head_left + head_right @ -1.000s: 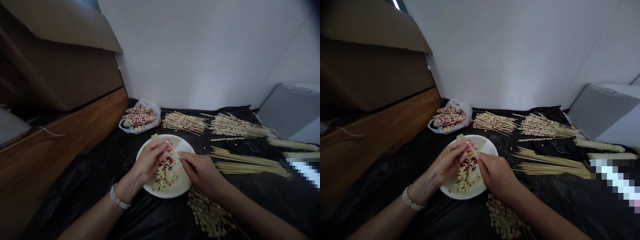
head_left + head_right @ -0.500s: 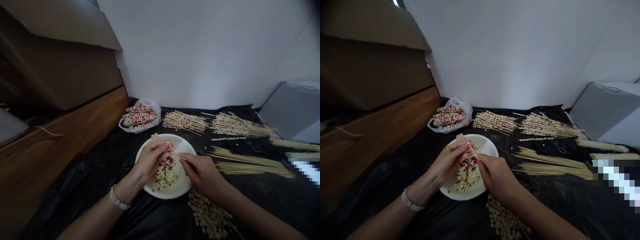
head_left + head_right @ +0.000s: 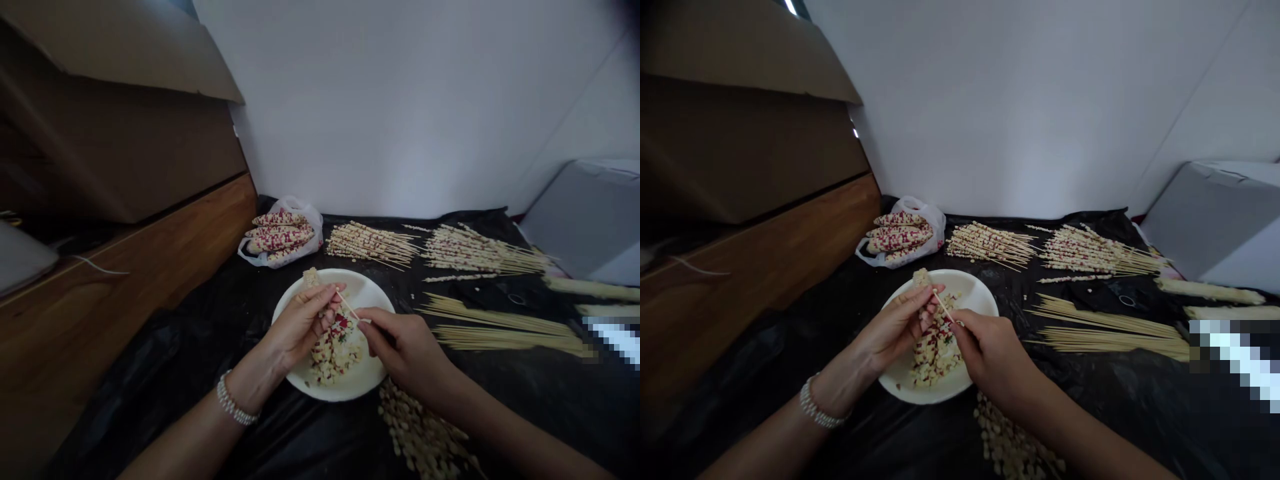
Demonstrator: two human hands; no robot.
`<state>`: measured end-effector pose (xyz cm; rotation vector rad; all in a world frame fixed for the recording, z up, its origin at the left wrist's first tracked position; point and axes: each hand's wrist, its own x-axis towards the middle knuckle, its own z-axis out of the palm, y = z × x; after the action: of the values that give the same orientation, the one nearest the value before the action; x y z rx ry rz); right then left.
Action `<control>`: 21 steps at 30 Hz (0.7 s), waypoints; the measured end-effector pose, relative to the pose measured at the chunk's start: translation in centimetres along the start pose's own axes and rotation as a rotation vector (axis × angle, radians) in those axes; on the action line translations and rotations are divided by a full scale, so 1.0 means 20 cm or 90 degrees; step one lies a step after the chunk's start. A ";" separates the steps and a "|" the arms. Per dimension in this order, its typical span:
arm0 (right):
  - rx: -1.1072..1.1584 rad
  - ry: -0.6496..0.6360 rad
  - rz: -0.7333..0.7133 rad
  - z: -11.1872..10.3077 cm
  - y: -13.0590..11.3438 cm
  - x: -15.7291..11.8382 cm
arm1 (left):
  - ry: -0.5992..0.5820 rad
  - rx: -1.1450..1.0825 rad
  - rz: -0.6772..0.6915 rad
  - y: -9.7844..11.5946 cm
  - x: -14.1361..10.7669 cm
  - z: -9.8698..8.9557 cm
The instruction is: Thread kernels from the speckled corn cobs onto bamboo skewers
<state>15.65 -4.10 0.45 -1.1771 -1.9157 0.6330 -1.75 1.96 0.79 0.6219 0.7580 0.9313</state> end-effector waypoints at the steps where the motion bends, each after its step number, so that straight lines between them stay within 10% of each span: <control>1: 0.009 -0.003 0.008 0.00 0.00 0.00 | 0.001 -0.006 -0.003 0.00 0.00 0.00; 10: 0.166 -0.121 0.176 -0.03 -0.04 -0.02 | 0.046 -0.056 0.039 0.05 0.01 -0.01; 21: 0.165 -0.080 0.163 0.00 -0.06 -0.04 | 0.012 -0.160 -0.072 0.04 0.01 -0.01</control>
<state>15.33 -5.25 1.04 -1.2464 -1.7339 1.0813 -2.30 2.49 1.28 0.3467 0.6726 0.9111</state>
